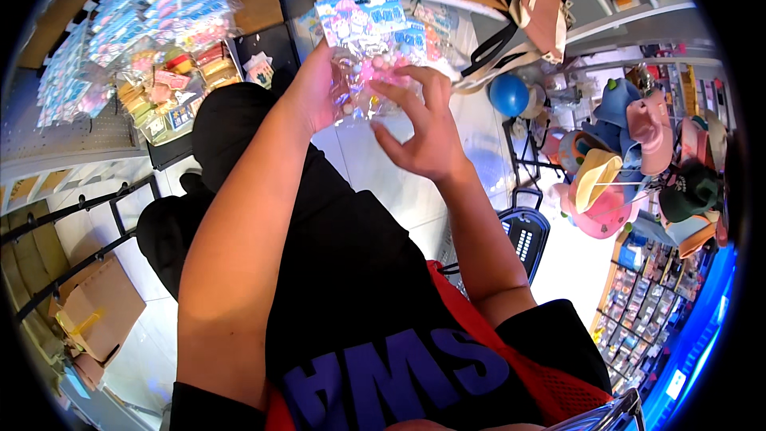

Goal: The person picks up several packaged toys from a shelf and hangs them individually onto display hooks on a nearby rack.

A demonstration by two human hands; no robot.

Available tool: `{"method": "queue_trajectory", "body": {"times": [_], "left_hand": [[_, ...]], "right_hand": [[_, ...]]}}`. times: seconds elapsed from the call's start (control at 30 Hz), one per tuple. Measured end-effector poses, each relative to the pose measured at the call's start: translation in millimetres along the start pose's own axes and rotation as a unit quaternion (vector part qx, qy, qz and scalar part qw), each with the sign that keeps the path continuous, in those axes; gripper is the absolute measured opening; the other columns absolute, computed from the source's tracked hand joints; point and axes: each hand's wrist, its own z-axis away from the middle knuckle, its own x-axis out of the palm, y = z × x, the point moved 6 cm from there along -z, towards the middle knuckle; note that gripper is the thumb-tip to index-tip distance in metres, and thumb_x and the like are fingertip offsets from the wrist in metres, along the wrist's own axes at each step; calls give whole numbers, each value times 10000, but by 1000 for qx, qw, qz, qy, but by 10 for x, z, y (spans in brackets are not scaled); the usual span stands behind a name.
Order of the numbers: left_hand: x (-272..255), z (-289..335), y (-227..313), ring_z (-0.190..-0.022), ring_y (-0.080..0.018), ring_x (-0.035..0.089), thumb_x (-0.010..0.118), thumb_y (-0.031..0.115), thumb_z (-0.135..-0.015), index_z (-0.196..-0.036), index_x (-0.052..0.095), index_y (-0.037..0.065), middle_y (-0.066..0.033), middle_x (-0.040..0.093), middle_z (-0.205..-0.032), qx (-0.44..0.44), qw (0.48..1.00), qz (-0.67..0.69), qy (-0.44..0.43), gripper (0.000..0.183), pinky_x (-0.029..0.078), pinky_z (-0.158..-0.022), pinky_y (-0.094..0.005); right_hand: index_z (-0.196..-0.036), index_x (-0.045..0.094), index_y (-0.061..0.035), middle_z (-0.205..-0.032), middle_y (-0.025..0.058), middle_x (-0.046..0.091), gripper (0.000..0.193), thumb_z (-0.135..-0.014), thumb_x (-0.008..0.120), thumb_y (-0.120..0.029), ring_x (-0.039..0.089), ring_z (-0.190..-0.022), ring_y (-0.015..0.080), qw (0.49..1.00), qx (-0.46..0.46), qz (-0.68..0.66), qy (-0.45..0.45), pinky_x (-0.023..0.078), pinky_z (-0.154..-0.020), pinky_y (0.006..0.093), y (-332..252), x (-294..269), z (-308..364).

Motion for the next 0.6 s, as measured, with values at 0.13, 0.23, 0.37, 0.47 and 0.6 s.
{"method": "queue_trajectory", "body": {"times": [0.13,0.23,0.37,0.47,0.6], "left_hand": [[-138,292,0,-1103,-284,734,383,472,-1080,-1375,601,-1,-173,716,-1271,25,999,-12,20,599,597,-965,-429],[-12,570,-15,-1115,-273,725,469,460,-1074,-1359,613,0,-159,714,-1282,72,997,-7,-34,560,595,-966,-444],[-342,552,-304,-1057,-210,727,627,399,-1029,-1331,660,77,-87,731,-1243,38,998,-49,17,442,599,-901,-401],[-551,569,-419,-944,-148,716,657,363,-990,-1259,698,133,-14,756,-1141,31,993,-92,65,357,555,-733,-313],[-981,830,-358,-848,-145,682,637,349,-990,-1223,720,138,-16,760,-1079,54,992,-62,100,325,490,-649,-300]], "right_hand": [[-1132,720,-73,-1247,180,560,359,-799,844,-131,521,-1201,339,994,-10,-105,27,474,-967,393,-226,-94,-35],[-979,657,-48,-1153,153,527,224,-848,832,-96,540,-1089,265,946,192,-247,89,480,-916,361,134,302,195],[-1113,604,-71,-1189,145,490,433,-784,885,-87,524,-1094,263,972,176,-68,139,507,-920,366,-38,202,192],[-1252,572,-84,-1215,161,492,604,-761,911,-170,513,-1138,301,968,191,-123,104,472,-996,397,-49,197,202],[-1304,554,-88,-1234,179,494,670,-758,913,-232,519,-1150,320,973,192,-130,17,460,-1018,428,-351,417,-91]]}}
